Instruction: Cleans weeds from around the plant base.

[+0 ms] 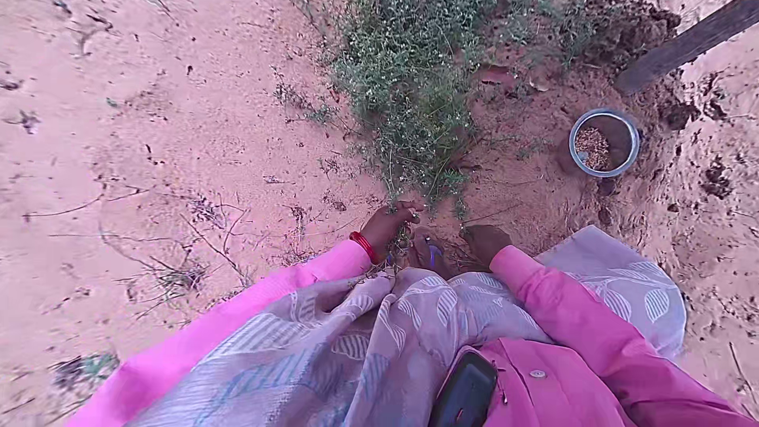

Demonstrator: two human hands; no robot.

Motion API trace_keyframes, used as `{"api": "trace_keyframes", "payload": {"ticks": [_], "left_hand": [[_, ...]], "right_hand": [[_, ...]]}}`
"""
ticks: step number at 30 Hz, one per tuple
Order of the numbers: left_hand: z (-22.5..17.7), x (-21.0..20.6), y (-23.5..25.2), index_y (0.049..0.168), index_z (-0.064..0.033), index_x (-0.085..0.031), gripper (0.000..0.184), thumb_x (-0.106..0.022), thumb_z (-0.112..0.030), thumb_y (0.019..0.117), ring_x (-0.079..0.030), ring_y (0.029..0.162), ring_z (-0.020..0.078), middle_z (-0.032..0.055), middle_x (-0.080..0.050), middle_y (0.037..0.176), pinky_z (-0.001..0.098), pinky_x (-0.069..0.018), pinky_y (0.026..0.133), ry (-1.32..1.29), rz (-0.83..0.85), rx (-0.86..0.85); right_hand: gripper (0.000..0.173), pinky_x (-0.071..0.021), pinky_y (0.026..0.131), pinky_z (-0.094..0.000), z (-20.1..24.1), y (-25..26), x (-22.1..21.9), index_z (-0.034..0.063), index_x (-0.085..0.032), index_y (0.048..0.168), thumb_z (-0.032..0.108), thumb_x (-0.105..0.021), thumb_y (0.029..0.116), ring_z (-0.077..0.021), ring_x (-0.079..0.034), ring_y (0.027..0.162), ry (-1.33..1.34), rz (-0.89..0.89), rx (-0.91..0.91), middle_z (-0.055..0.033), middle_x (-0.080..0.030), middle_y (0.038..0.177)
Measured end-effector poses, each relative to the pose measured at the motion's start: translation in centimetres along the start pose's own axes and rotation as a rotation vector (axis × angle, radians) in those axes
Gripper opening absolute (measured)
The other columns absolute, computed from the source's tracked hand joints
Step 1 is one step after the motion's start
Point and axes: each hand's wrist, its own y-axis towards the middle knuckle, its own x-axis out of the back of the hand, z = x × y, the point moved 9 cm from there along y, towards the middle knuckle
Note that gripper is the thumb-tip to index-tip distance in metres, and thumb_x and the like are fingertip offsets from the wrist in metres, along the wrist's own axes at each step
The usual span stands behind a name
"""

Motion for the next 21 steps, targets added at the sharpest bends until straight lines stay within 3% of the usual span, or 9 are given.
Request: {"api": "trace_keyframes", "payload": {"ticks": [4, 7, 9, 11, 16, 19, 21], "left_hand": [[0.1, 1.6, 0.4, 0.133, -0.0113, -0.057, 0.031, -0.038, -0.016, 0.1091, -0.048, 0.053, 0.0029, 0.0007, -0.063, 0.087, 0.0171, -0.0372, 0.045, -0.084, -0.124, 0.039], [0.0, 1.9, 0.1, 0.134, -0.0131, -0.056, 0.033, -0.035, -0.017, 0.1093, -0.048, 0.053, 0.0027, 0.0014, -0.062, 0.091, 0.0164, -0.0371, 0.045, -0.096, -0.115, 0.041], [0.2, 1.9, 0.0, 0.133, -0.0127, -0.056, 0.032, -0.035, -0.016, 0.1093, -0.048, 0.053, 0.0026, 0.0007, -0.062, 0.090, 0.0164, -0.0378, 0.045, -0.109, -0.116, 0.044], [0.5, 2.2, 0.0, 0.133, -0.0121, -0.057, 0.032, -0.036, -0.016, 0.1093, -0.048, 0.052, 0.0027, 0.0009, -0.063, 0.089, 0.0166, -0.0374, 0.045, -0.121, -0.131, 0.047], [1.0, 2.6, -0.1, 0.131, -0.0115, -0.058, 0.031, -0.036, -0.016, 0.1094, -0.049, 0.053, 0.0030, 0.0005, -0.062, 0.087, 0.0165, -0.0381, 0.046, -0.154, -0.151, 0.055], [1.3, 2.9, 0.0, 0.132, -0.0113, -0.056, 0.032, -0.034, -0.014, 0.1087, -0.048, 0.052, 0.0020, 0.0006, -0.062, 0.088, 0.0157, -0.0385, 0.046, -0.152, -0.133, 0.053], [1.6, 2.9, 0.0, 0.132, -0.0117, -0.056, 0.032, -0.035, -0.014, 0.1089, -0.049, 0.054, 0.0025, 0.0003, -0.063, 0.089, 0.0164, -0.0386, 0.047, -0.149, -0.131, 0.068]], "right_hand": [[0.034, -0.0487, 0.103, -0.0589, -3.8, 3.4, 1.5, -0.0051, -0.066, 0.125, 0.017, -0.046, 0.1096, -0.0432, -0.058, 0.127, 0.163, -0.205, -0.011, -0.0252, -0.051, 0.146], [0.041, -0.0483, 0.102, -0.0612, -4.2, 6.3, 2.7, 0.0072, -0.058, 0.143, 0.004, -0.052, 0.1023, -0.0462, -0.057, 0.129, 0.139, -0.251, 0.021, -0.0268, -0.052, 0.146], [0.047, -0.0468, 0.101, -0.0654, -3.0, 7.9, 1.7, 0.0142, -0.056, 0.148, 0.013, -0.061, 0.1014, -0.0488, -0.051, 0.133, 0.068, -0.200, 0.068, -0.0256, -0.051, 0.148], [0.043, -0.0488, 0.095, -0.0678, -1.6, 8.5, 0.8, 0.0132, -0.061, 0.141, 0.021, -0.066, 0.0998, -0.0484, -0.048, 0.136, -0.008, -0.169, 0.062, -0.0221, -0.055, 0.144], [0.046, -0.0482, 0.100, -0.0653, -1.0, 5.9, -0.7, 0.0067, -0.060, 0.141, 0.036, -0.043, 0.1103, -0.0444, -0.055, 0.134, -0.071, -0.024, -0.099, -0.0243, -0.061, 0.140], [0.049, -0.0490, 0.096, -0.0623, 0.3, 2.1, 0.9, -0.0020, -0.065, 0.126, 0.036, -0.037, 0.1127, -0.0442, -0.062, 0.123, 0.039, -0.121, -0.048, -0.0278, -0.066, 0.125], [0.048, -0.0483, 0.095, -0.0633, 0.7, 0.6, 2.5, -0.0010, -0.063, 0.130, 0.035, -0.036, 0.1131, -0.0445, -0.062, 0.122, 0.114, -0.192, -0.034, -0.0273, -0.066, 0.124]]}}
